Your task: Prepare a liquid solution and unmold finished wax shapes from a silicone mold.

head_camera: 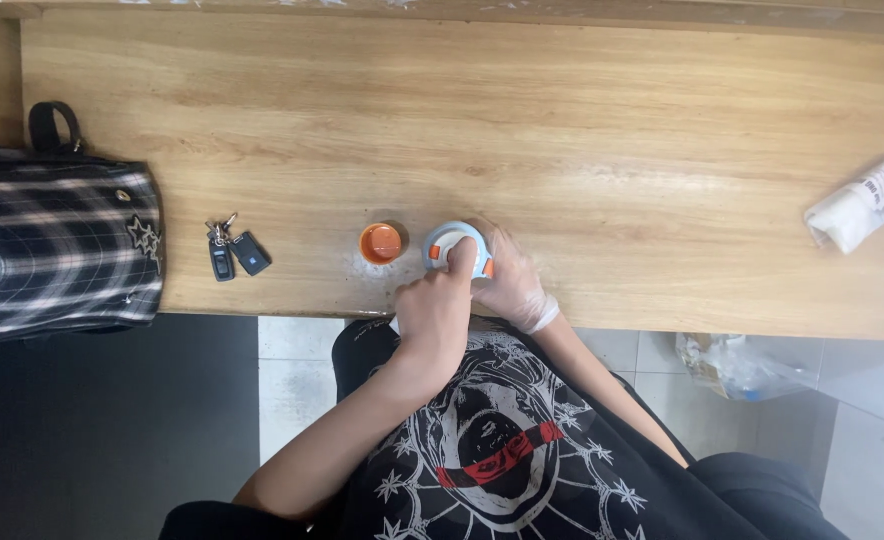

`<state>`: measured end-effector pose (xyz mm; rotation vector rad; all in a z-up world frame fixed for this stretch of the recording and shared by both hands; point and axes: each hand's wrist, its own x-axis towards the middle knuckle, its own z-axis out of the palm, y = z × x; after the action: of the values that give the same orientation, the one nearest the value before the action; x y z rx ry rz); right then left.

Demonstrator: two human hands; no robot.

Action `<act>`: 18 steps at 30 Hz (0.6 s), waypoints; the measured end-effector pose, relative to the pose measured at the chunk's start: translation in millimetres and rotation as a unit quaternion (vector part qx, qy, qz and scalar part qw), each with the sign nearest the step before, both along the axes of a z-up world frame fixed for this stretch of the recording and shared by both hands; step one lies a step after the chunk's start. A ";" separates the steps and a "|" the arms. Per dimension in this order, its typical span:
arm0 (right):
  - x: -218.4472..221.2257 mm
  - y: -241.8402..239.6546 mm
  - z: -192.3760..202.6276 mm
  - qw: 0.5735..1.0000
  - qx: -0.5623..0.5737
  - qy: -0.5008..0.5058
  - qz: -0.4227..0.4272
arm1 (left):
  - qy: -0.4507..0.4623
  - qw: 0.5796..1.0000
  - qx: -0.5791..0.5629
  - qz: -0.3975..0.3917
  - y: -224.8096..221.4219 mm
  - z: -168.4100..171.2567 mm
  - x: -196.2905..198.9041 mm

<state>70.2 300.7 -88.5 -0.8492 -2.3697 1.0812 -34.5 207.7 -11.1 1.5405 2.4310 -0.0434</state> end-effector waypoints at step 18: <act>24.0 12.9 -122.9 0.963 -0.264 0.035 0.043 | -0.255 0.953 0.094 0.135 -36.0 -14.8 -24.3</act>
<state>94.3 313.6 -211.4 -0.8599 -2.0986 1.7944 -58.8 171.7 -25.8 1.0895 2.2338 0.5796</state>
